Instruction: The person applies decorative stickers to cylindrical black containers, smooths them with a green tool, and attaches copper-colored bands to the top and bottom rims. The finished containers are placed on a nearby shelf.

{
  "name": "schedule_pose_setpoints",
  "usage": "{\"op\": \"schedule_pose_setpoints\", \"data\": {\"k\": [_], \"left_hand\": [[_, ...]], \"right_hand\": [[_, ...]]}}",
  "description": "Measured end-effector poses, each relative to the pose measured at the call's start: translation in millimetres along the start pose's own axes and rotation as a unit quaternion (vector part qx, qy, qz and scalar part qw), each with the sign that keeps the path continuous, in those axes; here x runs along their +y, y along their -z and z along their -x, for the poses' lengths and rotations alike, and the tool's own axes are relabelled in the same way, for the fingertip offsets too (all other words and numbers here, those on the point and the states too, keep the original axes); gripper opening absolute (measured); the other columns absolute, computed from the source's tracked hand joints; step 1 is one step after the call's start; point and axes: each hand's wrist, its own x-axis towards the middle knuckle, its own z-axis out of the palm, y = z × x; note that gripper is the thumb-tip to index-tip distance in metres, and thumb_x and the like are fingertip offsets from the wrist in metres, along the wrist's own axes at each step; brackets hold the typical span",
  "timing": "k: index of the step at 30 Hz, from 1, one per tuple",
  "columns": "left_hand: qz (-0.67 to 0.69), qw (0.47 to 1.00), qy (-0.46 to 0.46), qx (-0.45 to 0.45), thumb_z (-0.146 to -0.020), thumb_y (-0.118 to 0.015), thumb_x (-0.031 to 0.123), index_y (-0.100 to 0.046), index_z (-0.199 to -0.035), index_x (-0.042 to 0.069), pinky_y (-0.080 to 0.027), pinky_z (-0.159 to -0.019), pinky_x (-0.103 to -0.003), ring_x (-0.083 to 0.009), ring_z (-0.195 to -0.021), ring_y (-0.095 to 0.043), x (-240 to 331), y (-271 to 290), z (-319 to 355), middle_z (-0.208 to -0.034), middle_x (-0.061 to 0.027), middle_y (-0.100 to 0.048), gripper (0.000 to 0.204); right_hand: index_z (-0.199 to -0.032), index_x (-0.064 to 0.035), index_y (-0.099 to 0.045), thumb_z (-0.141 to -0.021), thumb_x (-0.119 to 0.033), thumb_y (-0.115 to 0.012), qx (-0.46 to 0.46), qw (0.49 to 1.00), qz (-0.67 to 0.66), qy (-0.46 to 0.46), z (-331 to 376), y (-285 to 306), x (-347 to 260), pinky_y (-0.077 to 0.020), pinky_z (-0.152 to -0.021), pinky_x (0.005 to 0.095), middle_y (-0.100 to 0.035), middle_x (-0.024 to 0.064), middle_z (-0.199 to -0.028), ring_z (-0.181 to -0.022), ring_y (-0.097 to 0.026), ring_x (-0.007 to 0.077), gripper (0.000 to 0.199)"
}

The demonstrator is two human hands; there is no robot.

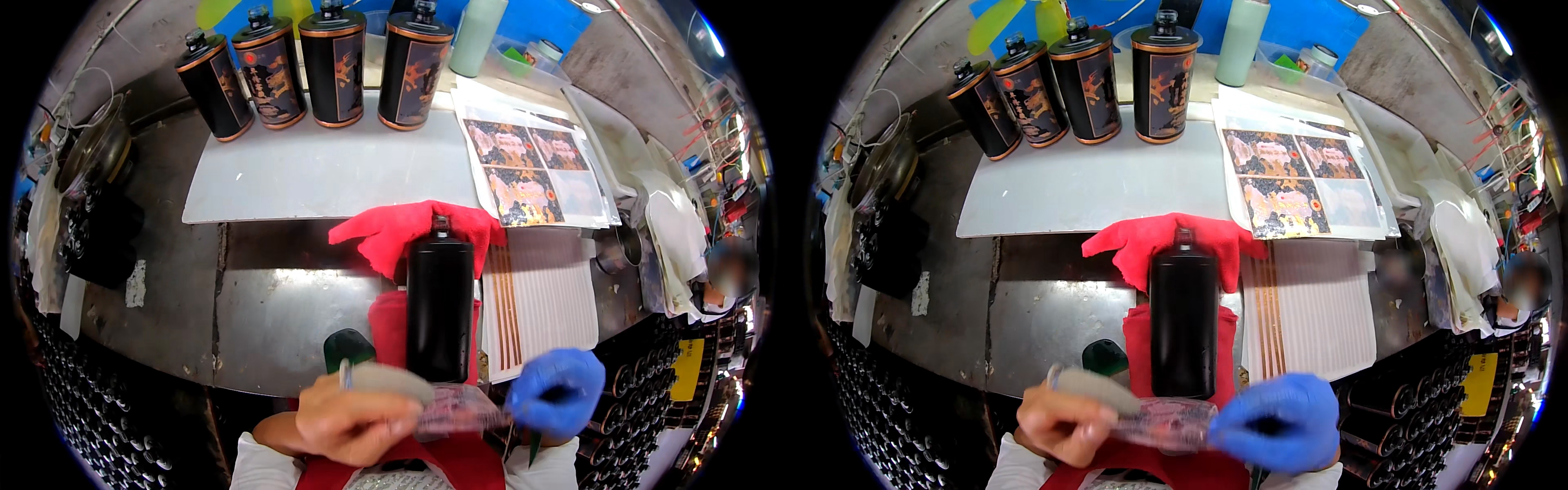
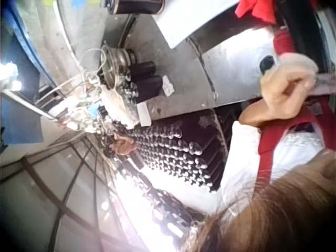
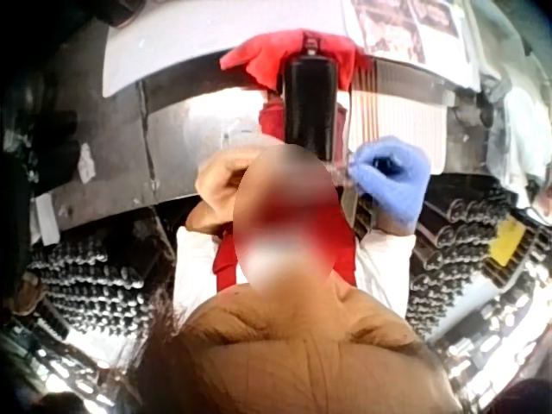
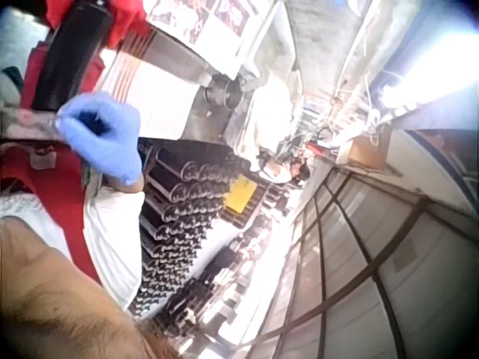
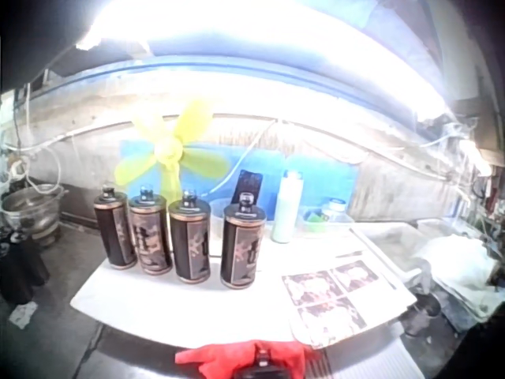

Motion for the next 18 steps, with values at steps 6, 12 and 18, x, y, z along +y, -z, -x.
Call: {"op": "schedule_pose_setpoints", "data": {"k": [6, 12, 18], "left_hand": [[-0.052, 0.995, 0.061, 0.066, -0.084, -0.058, 0.005, -0.055, -0.088, -0.003, -0.049, -0.054, -0.026, -0.0137, -0.063, -0.060, -30.3, -10.4, 2.1, -0.081, -0.0144, -0.063, 0.009], [0.137, 0.938, 0.225, 0.225, -0.086, -0.060, 0.004, -0.060, -0.089, 0.000, -0.042, -0.067, -0.020, -0.0061, -0.074, -0.053, -96.1, -36.0, -20.9, -0.081, -0.0011, -0.059, 0.005], [0.188, 0.922, 0.224, 0.255, -0.087, -0.061, 0.010, -0.060, -0.088, -0.001, -0.044, -0.058, -0.020, -0.0052, -0.067, -0.054, -105.3, -38.4, -33.4, -0.078, -0.0009, -0.060, 0.010]], "right_hand": [[-0.080, 0.0019, -0.065, -0.072, -0.005, -0.070, 0.076, 0.991, 0.062, -0.096, -18.3, -1.1, 19.1, -0.0454, -0.054, 0.0212, -0.063, 0.0065, -0.067, -0.060, -0.056, 0.0061, 0.012], [-0.085, -0.0015, -0.062, -0.081, -0.015, -0.067, 0.110, 0.969, -0.046, -0.214, -65.7, 7.8, 74.2, -0.0442, -0.056, 0.0201, -0.061, 0.0009, -0.074, -0.066, -0.055, 0.0051, 0.015], [-0.086, -0.0010, -0.063, -0.081, -0.016, -0.068, 0.131, 0.964, -0.042, -0.227, -75.6, 9.9, 91.2, -0.0432, -0.052, 0.0181, -0.062, 0.0013, -0.072, -0.061, -0.054, 0.0040, 0.017]]}}
